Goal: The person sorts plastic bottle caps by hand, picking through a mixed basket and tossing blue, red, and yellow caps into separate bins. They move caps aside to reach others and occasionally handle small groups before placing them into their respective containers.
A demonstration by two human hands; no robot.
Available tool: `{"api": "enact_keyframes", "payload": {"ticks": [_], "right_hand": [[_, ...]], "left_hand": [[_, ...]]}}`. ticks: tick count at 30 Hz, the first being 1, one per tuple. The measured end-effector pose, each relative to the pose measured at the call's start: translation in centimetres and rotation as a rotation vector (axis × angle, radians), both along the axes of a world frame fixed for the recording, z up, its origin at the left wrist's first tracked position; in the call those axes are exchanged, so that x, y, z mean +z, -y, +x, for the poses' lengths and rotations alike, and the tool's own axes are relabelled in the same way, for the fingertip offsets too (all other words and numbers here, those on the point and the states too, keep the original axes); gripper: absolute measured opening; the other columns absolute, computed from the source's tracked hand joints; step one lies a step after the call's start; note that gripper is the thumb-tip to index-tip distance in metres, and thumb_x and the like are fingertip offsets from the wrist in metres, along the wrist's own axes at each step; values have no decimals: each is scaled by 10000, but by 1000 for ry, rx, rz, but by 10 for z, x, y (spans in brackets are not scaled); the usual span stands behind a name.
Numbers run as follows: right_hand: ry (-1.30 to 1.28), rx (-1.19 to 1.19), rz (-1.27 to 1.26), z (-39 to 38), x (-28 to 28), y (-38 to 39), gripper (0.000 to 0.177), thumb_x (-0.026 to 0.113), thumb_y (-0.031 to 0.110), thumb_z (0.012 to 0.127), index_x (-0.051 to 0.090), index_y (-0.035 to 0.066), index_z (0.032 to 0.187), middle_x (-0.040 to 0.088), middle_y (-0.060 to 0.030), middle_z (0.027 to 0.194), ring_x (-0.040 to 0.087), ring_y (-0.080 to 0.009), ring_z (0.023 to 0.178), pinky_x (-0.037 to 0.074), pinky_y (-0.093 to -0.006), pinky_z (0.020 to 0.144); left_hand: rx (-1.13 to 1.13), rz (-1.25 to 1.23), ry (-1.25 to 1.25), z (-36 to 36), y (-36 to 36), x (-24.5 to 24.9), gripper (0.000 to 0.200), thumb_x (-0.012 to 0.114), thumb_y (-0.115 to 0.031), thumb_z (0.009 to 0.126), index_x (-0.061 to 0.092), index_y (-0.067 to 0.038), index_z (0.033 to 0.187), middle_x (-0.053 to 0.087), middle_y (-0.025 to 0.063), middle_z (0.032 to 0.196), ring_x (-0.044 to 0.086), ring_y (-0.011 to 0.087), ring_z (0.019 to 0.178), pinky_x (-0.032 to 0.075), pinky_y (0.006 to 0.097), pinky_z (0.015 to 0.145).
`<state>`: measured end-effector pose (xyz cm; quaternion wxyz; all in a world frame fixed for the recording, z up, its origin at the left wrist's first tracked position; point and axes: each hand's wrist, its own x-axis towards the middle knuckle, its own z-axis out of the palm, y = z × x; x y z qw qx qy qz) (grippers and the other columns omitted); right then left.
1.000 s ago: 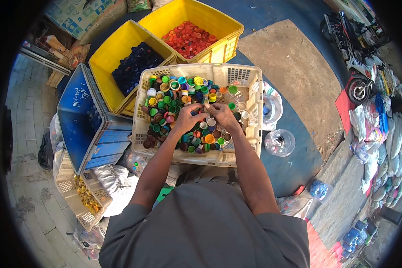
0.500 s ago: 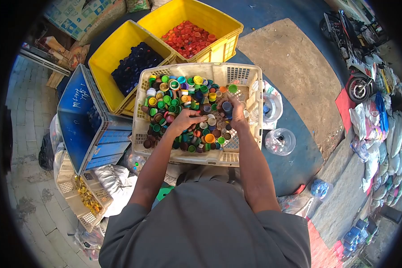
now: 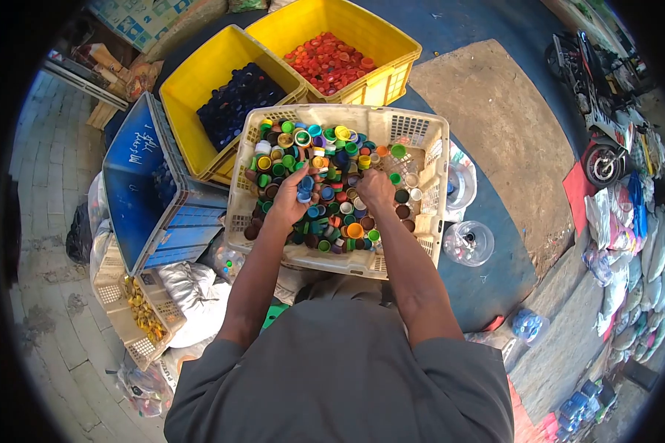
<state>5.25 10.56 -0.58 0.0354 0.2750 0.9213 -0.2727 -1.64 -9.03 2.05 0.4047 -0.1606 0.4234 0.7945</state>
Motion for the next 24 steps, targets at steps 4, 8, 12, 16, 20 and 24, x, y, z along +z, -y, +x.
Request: {"api": "enact_keyframes", "payload": {"ticks": [4, 8, 12, 16, 20, 24], "right_hand": [[54, 36, 12, -3, -9, -3, 327, 647, 326, 784, 689, 53, 960, 671, -246, 924, 655, -405, 873, 527, -483, 783], [19, 3, -11, -3, -4, 2, 262, 618, 249, 783, 702, 45, 924, 670, -249, 943, 651, -416, 888, 524, -489, 782], [31, -23, -48, -2, 3, -3, 309, 650, 293, 778, 688, 17, 912, 663, -267, 952, 650, -413, 901, 523, -486, 779], [68, 15, -70, -7, 22, -12, 356, 673, 327, 767, 682, 4, 915, 661, -273, 959, 650, -414, 905, 525, -476, 781], [-52, -12, -171, -17, 10, -21, 374, 689, 348, 750, 700, 41, 964, 669, -264, 884, 661, -396, 844, 522, -463, 766], [-56, 7, -14, -17, 11, -25, 382, 701, 355, 752, 701, 65, 1000, 675, -253, 900, 662, -394, 872, 523, -461, 784]], "left_hand": [[31, 34, 24, 4, 4, -7, 286, 605, -347, 932, 632, -69, 995, 613, 6, 861, 604, 130, 708, 479, 270, 596], [26, 44, 22, 10, 1, -11, 289, 581, -333, 946, 629, -56, 1014, 613, 6, 855, 608, 133, 715, 489, 279, 619], [-22, 36, -32, 13, 1, -3, 272, 569, -308, 952, 626, -52, 1022, 620, 9, 852, 612, 135, 727, 494, 287, 627], [-28, -5, -31, 13, -4, -4, 256, 562, -286, 953, 625, -51, 1033, 625, 14, 849, 617, 143, 734, 511, 301, 626], [6, -48, -2, 12, -10, -11, 253, 549, -272, 959, 616, -44, 1048, 623, 21, 850, 621, 154, 731, 528, 316, 619], [107, -91, 27, 14, -19, -8, 258, 542, -263, 964, 606, -31, 1056, 622, 31, 844, 625, 164, 723, 533, 330, 613]]}}
